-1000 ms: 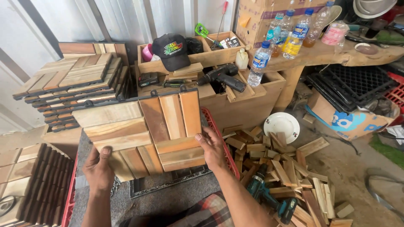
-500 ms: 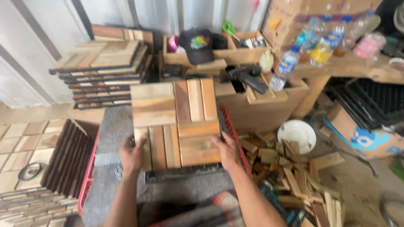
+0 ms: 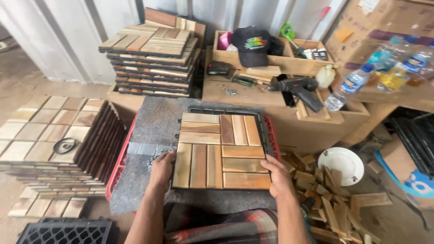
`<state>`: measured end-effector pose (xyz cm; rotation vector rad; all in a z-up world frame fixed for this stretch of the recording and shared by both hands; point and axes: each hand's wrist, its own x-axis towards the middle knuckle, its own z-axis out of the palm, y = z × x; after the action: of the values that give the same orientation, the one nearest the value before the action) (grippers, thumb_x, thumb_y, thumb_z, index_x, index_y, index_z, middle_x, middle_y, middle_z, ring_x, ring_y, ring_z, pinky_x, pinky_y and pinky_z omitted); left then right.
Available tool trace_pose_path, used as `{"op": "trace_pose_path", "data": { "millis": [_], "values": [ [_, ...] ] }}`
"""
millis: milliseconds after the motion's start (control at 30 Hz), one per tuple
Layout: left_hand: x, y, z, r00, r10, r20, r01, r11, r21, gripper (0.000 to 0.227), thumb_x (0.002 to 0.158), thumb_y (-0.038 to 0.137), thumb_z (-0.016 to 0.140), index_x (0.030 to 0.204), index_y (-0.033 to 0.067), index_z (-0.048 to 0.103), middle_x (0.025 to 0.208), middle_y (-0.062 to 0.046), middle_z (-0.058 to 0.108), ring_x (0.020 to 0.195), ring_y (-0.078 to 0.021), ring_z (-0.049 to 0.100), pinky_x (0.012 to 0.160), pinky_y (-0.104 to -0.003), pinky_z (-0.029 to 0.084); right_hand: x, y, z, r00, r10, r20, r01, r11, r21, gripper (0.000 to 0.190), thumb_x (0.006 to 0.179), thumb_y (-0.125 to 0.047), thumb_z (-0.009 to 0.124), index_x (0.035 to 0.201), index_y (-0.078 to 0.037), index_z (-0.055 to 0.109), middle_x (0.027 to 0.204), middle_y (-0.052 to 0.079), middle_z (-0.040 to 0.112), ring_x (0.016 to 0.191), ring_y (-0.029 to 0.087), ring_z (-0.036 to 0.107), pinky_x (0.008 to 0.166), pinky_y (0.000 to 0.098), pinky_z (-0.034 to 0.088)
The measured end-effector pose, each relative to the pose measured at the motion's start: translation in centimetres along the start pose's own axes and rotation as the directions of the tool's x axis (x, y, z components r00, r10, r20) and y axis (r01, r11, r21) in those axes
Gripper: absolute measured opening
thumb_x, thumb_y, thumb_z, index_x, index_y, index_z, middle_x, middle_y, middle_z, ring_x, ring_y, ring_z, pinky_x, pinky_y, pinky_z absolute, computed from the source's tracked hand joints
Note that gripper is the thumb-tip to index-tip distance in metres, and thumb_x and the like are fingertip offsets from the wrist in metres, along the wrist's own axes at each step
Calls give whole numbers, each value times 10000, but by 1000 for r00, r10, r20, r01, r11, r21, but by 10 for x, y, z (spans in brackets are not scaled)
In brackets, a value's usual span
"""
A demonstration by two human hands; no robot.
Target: Assembling modular wooden floor tiles by screwing a plastic base and fitting wooden slats into it.
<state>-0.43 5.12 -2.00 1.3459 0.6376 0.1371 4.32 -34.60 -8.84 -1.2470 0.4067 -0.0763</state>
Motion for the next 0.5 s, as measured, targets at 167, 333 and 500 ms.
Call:
{"op": "trace_pose_path", "data": {
  "millis": [167, 333, 500],
  "values": [
    [2, -6, -5, 998, -54, 21, 56, 996, -73, 511, 927, 320, 734, 1319, -4, 676, 1102, -281, 694, 965, -346, 684, 769, -538, 588, -24, -22, 11, 1000, 7, 20, -7, 1000, -29, 485, 831, -2, 741, 1312, -15, 675, 1217, 289, 671, 1072, 346, 677, 908, 543, 553],
    [-30, 24, -8, 993, -42, 114, 48, 998, -49, 534, 942, 267, 708, 1398, 3, 621, 1121, -276, 715, 975, -323, 695, 811, -491, 588, -76, -59, 39, 998, 36, 53, -35, 999, -11, 504, 844, 20, 697, 1345, -29, 666, 1098, 286, 689, 962, 393, 703, 812, 565, 584],
    [-26, 22, -11, 990, -1, 141, 5, 999, -32, 475, 962, 226, 702, 1399, 52, 639, 1114, -289, 708, 997, -327, 701, 829, -470, 587, -68, -54, 32, 999, -26, 27, 28, 997, -77, 528, 864, 7, 703, 1379, -109, 676, 1113, 207, 664, 996, 277, 664, 864, 492, 589]
  ]
}}
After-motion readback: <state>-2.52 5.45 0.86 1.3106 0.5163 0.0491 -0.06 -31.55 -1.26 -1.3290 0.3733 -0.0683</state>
